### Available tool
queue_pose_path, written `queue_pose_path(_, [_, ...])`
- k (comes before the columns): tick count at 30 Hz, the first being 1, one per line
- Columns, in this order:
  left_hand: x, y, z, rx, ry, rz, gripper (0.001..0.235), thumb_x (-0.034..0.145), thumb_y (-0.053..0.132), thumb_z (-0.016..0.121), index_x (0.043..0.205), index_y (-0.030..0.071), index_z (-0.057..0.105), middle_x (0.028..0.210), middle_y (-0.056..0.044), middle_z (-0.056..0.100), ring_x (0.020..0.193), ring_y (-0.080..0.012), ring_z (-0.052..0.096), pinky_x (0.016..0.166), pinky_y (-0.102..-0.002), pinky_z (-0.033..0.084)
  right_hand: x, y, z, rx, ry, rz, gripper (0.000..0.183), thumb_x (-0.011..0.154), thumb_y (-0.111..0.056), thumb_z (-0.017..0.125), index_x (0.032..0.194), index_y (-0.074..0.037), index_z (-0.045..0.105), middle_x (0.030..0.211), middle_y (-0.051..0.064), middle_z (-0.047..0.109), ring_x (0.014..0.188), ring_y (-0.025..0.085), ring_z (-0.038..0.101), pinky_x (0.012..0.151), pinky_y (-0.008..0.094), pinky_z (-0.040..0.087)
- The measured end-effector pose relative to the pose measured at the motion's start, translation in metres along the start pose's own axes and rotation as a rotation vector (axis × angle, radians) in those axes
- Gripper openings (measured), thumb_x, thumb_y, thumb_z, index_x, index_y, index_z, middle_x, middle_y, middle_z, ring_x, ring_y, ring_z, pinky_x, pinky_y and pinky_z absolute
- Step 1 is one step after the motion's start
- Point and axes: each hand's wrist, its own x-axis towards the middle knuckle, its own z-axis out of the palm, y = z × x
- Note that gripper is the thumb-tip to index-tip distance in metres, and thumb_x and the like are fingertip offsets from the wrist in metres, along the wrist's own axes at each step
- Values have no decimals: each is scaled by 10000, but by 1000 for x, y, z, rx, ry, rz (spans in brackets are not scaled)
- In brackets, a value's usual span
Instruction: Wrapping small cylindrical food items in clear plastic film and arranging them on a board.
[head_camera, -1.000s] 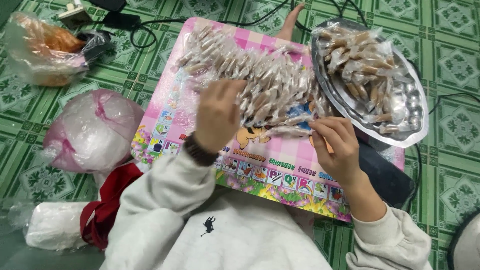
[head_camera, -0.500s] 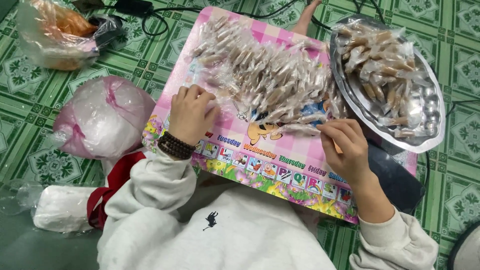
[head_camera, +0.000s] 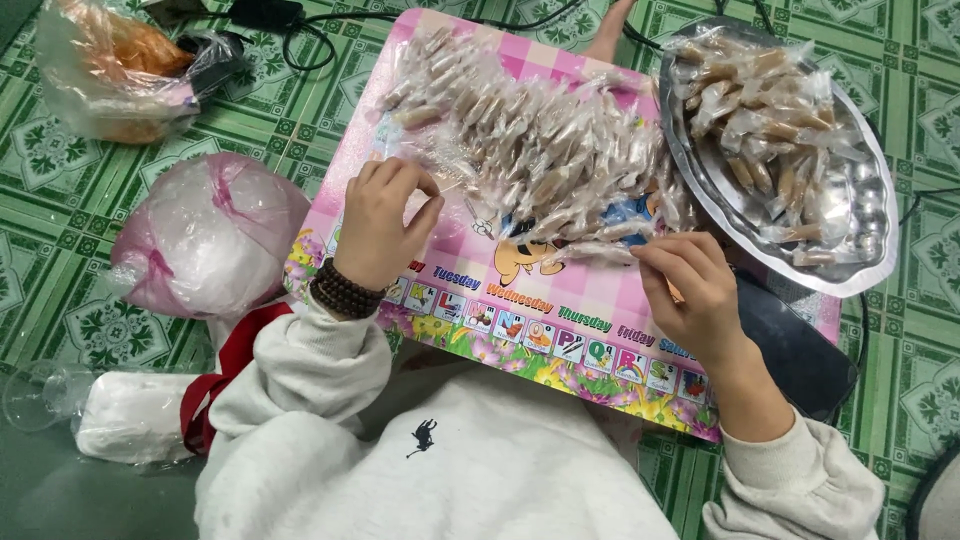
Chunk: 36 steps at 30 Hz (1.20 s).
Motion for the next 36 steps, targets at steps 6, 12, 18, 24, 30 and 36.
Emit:
queue_pose_path(6, [5,19,-18,-636,-2,-34,117,909,13,594,980,50,509,845,-111,661,832,-273,691,766,-378,514,1,-1,2,68,34,22,161,863,48,646,985,-10,734,871,150,684,834,301,624,761,383,535])
queue_pose_path(12, [10,47,9,-1147,-238,-140,215,909,28,604,1050,47,442,837,-147,661,673,-217,704,667,-316,574,-7,-7,5,862,-44,368,179,898,-67,574,1042,-43,469,1234,252,584,1118,333,612,931,444,504])
queue_pose_path(18, [12,82,42,-1109,-411,-141,345,931,96,588,1175,62,347,878,-166,676,601,-193,701,606,-285,567,-15,-1,-2,952,-35,533,220,834,122,610,838,-34,454,933,211,666,752,241,719,658,349,603])
queue_pose_path(24, [3,93,63,-667,-98,171,151,896,92,661,1028,60,595,1169,-166,537,973,-381,652,768,-400,555,-25,4,-11,739,-170,569,206,799,97,668,1001,59,662,952,184,629,677,209,704,614,336,595])
queue_pose_path(30, [-21,112,93,-194,77,624,146,822,175,729,958,192,676,973,-6,631,1020,-205,539,887,-365,369,-14,0,-28,320,-387,521,173,753,-55,757,920,-32,719,862,147,639,522,174,559,460,306,477])
queue_pose_path(36, [-26,110,105,-237,-48,639,80,864,131,601,933,134,643,892,-31,608,897,-219,600,793,-351,449,-37,43,-71,-202,-66,563,100,878,-85,758,965,-103,711,777,77,609,638,214,539,597,303,424])
